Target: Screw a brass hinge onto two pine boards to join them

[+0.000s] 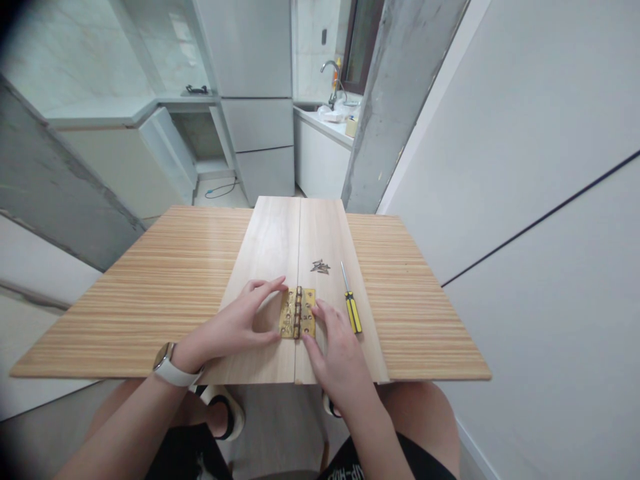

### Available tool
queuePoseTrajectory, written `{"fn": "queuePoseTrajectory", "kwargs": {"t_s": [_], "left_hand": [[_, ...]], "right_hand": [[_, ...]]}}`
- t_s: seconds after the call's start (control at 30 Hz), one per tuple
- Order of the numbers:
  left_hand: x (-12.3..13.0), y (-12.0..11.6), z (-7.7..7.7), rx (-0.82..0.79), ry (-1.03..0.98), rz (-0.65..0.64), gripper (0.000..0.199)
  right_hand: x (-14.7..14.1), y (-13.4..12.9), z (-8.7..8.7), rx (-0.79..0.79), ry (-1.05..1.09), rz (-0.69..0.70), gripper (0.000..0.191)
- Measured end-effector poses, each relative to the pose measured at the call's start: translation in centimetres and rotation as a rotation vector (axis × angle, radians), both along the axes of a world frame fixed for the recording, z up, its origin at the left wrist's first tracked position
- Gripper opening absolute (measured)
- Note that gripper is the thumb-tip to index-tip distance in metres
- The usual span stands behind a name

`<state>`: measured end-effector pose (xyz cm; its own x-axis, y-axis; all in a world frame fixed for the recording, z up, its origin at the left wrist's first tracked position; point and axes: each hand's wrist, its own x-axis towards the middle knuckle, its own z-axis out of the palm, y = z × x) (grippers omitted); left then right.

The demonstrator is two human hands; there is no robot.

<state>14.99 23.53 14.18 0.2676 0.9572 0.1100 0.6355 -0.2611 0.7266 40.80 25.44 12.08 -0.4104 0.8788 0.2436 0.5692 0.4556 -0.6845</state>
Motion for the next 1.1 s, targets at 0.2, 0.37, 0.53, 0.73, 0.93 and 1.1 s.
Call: {"fn": "queuePoseTrajectory", "kwargs": {"t_s": [0.2, 0.37, 0.53, 0.73, 0.93, 1.1], "left_hand": [[0.06, 0.04, -0.02, -0.011, 0.017, 0.005, 0.102], [0.10, 0.06, 0.08, -0.001, 0.010, 0.004, 0.102], [0.15, -0.01, 0.27, 0.010, -0.010, 0.011, 0.101], [0.24, 0.01, 0.51, -0.019, -0.006, 0.016, 0.102], [0.18, 0.07, 0.18, -0.001, 0.017, 0.005, 0.102], [0.12, 0.09, 0.15, 0.002, 0.017, -0.006, 0.103]], "right_hand": [[-0.04, 0.05, -0.02, 0.001, 0.011, 0.000, 0.045], [-0.04, 0.06, -0.01, -0.008, 0.015, -0.002, 0.046], [-0.06, 0.04, 0.11, -0.005, 0.026, -0.003, 0.045], [-0.12, -0.03, 0.12, -0.011, 0.029, -0.008, 0.047], [-0.13, -0.02, -0.05, 0.001, 0.026, -0.007, 0.048], [-0.15, 0.02, -0.03, 0.004, 0.037, -0.009, 0.048]]}}
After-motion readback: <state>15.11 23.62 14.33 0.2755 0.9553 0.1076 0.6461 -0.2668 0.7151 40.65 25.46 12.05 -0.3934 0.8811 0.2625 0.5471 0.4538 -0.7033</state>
